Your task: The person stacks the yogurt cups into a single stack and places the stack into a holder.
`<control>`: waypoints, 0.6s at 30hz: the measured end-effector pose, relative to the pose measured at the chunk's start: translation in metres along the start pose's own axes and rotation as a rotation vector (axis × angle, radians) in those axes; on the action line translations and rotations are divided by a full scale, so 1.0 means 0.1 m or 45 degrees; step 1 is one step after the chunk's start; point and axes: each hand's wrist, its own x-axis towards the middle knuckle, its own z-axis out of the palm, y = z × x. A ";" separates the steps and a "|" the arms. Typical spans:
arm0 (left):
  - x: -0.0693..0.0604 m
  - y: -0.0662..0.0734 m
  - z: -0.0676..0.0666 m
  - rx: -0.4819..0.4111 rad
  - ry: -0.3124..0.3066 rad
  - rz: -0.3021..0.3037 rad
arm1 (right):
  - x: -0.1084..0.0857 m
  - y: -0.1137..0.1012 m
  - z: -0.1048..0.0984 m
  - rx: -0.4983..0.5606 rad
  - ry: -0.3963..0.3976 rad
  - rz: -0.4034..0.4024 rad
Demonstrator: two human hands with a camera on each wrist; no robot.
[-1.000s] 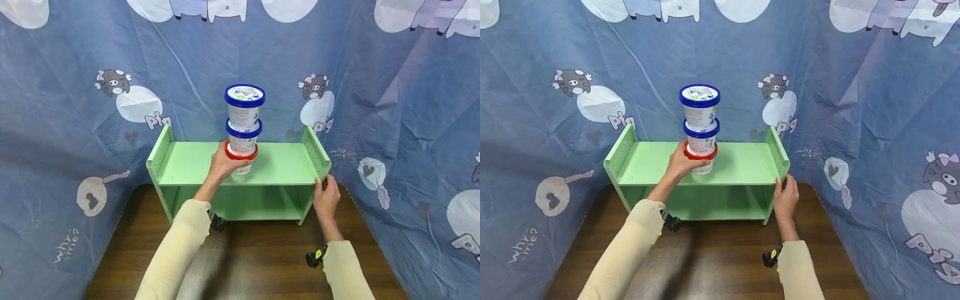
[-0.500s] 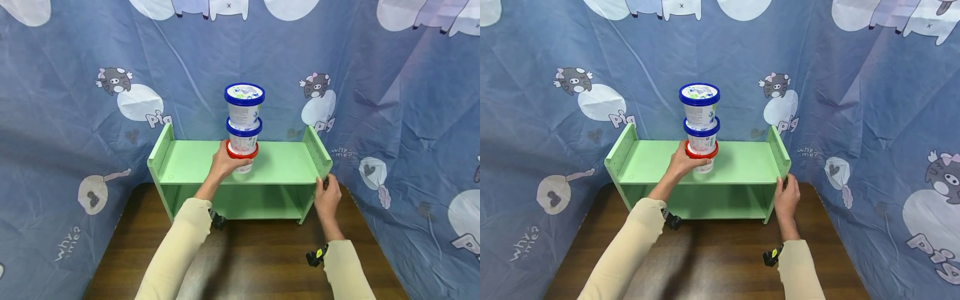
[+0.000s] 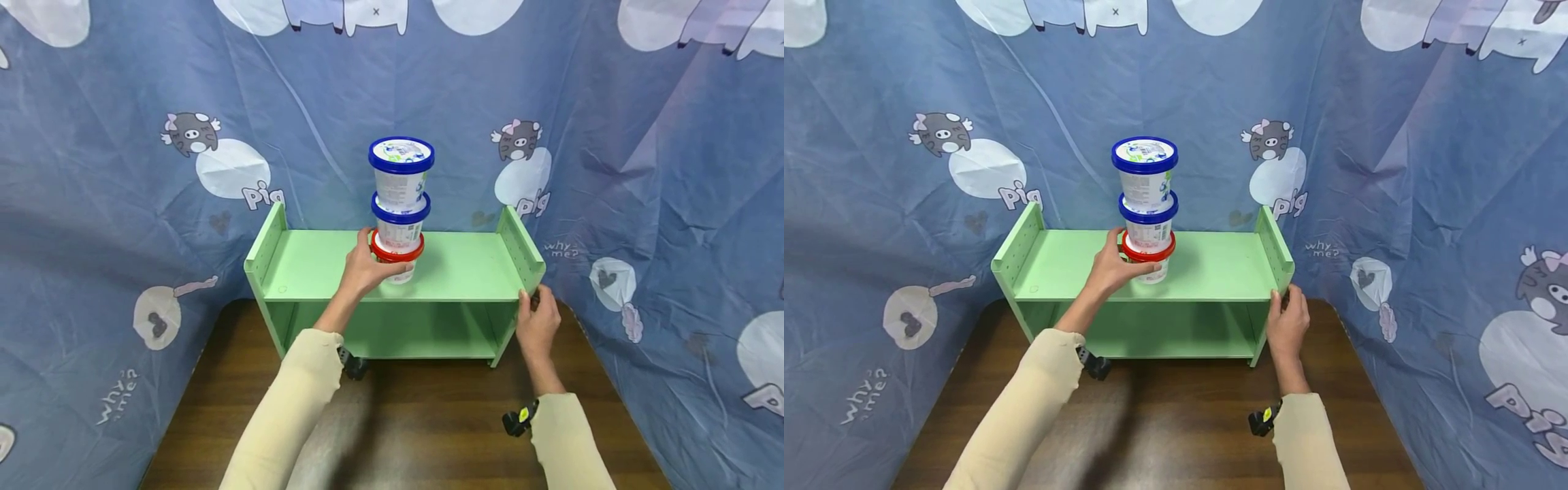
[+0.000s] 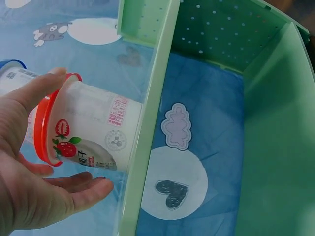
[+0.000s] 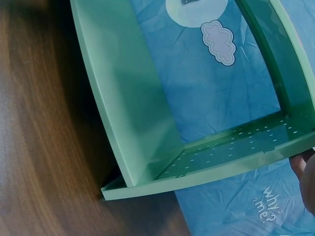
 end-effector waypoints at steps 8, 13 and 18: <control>-0.12 0.00 -0.06 0.031 0.029 0.008 | 0.00 0.00 0.01 0.011 -0.031 0.043; -0.21 -0.03 -0.11 0.037 0.065 -0.013 | 0.01 -0.03 -0.02 -0.001 -0.100 0.112; -0.31 -0.06 -0.14 0.065 0.126 0.035 | 0.04 -0.07 -0.07 0.016 -0.193 0.222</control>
